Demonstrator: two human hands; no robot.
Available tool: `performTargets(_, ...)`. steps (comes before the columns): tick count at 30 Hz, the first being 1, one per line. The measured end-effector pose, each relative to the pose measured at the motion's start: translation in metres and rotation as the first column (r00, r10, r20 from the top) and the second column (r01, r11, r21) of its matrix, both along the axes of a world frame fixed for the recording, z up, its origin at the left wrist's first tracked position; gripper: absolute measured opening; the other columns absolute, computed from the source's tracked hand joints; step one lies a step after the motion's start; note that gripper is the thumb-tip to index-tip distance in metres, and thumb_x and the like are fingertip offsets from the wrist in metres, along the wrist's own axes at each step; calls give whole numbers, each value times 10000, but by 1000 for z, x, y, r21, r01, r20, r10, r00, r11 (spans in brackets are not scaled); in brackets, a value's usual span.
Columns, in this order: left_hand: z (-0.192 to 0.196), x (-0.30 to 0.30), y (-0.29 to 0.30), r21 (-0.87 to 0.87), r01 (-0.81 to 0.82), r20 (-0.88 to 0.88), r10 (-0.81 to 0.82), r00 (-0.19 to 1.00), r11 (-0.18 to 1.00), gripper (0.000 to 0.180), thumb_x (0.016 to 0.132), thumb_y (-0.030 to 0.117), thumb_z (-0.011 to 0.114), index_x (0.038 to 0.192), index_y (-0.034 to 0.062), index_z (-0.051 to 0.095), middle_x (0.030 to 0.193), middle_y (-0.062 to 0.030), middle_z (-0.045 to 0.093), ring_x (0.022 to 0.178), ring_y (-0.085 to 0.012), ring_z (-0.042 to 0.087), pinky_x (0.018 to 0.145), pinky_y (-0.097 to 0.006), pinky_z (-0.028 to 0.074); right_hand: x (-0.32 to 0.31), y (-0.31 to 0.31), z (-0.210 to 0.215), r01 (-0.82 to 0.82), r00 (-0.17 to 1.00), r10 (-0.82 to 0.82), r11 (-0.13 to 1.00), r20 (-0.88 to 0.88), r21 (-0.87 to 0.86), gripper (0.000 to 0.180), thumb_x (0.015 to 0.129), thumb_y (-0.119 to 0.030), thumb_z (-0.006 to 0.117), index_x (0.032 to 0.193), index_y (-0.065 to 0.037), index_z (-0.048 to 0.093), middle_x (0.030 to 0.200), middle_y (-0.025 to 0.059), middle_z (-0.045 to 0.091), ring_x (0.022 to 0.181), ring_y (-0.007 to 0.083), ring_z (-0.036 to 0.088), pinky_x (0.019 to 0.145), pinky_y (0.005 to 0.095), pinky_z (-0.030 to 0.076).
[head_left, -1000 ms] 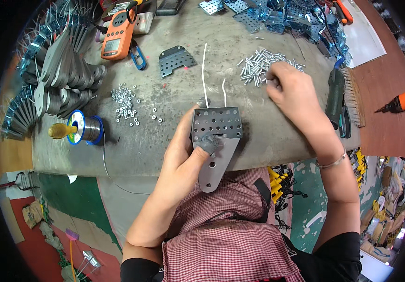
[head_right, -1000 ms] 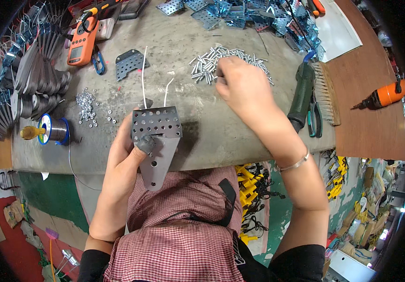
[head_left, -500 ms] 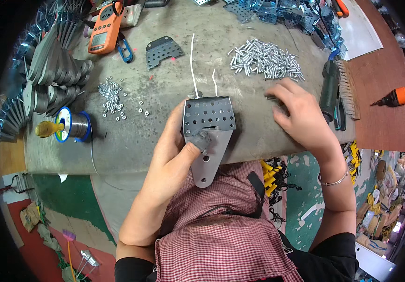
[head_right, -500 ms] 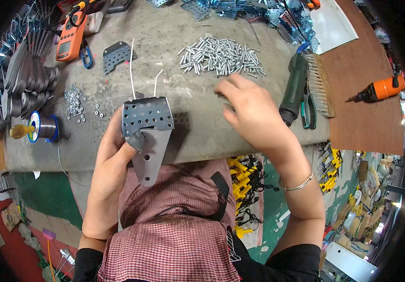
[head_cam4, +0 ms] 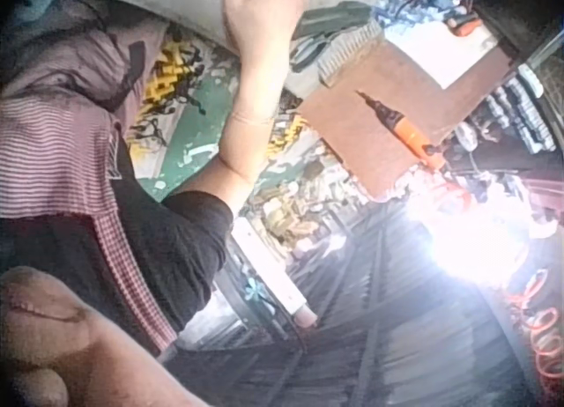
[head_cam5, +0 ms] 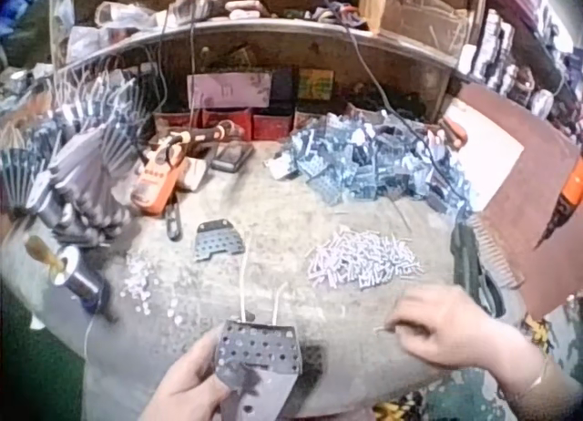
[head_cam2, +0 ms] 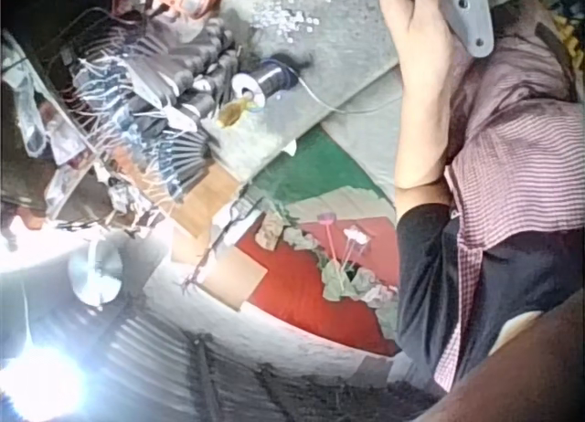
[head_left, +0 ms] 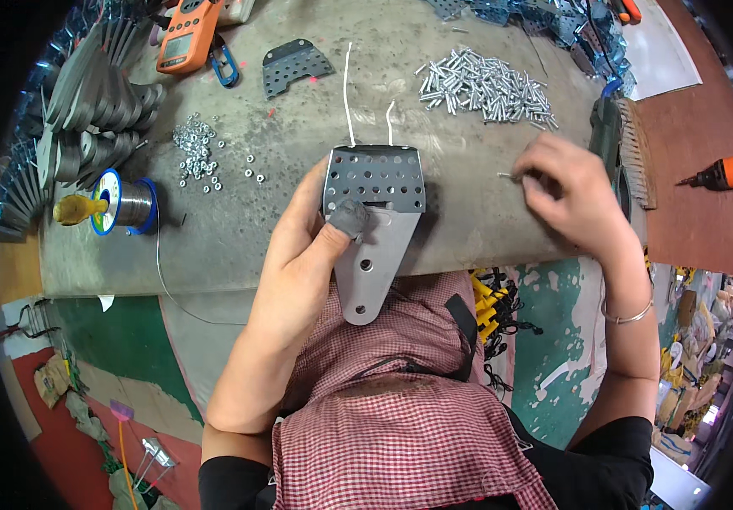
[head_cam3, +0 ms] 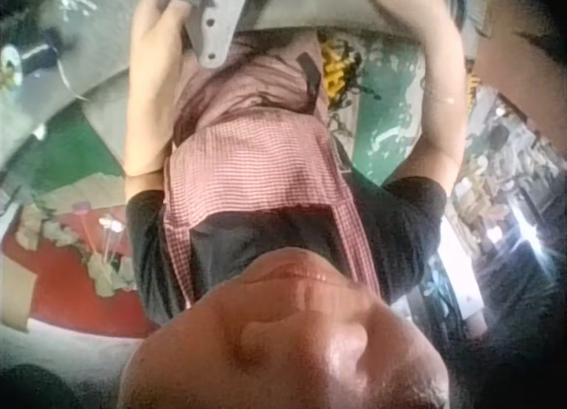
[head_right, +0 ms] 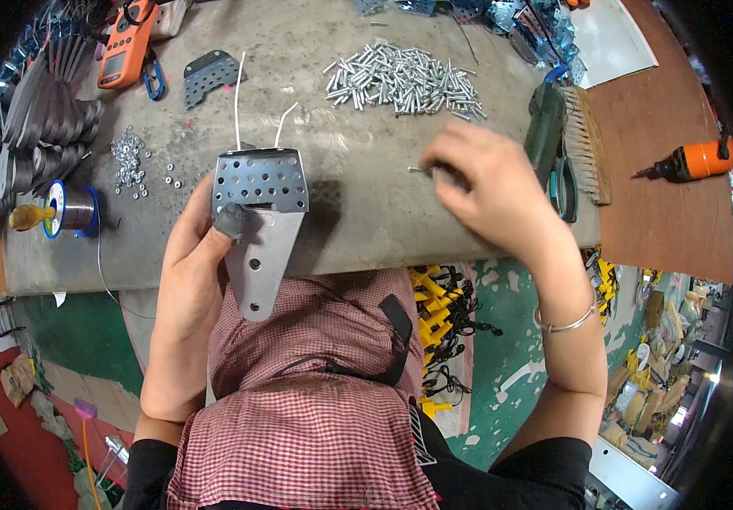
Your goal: The person assembles metal plates and wires using an electric screwdriver to secure them with screws and nuts.
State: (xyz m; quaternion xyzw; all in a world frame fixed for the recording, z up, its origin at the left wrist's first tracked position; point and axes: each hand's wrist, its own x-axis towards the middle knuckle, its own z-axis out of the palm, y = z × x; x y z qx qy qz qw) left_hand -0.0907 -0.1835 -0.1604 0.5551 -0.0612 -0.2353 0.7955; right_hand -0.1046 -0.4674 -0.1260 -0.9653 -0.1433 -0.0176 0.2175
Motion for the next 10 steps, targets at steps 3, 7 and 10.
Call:
performTargets(3,0,2,-8,6,33,29,-33,999,999,575,902,112,529,1394,-39,273,1276,-117,483,1180,-185,460,1003,-297,348,1,5,-2,-80,992,89,991,84,-105,148,723,-33,585,864,-14,547,833,131,560,780,335,561,670,408,461)
performTargets(7,4,-1,-13,-35,52,48,-50,998,998,598,894,121,547,1398,-36,267,1284,-119,477,1191,-187,450,1010,-296,338,19,13,-5,18,1000,-18,996,-4,-92,165,718,-46,593,862,-13,520,844,148,570,821,359,564,697,436,453)
performTargets(10,7,-2,-9,-44,24,64,-21,998,999,633,883,128,564,1407,-33,249,1299,-123,467,1214,-196,436,1025,-298,322,23,14,-8,-33,999,28,991,-32,-132,259,703,-73,614,929,-18,499,867,180,587,843,361,575,717,436,456)
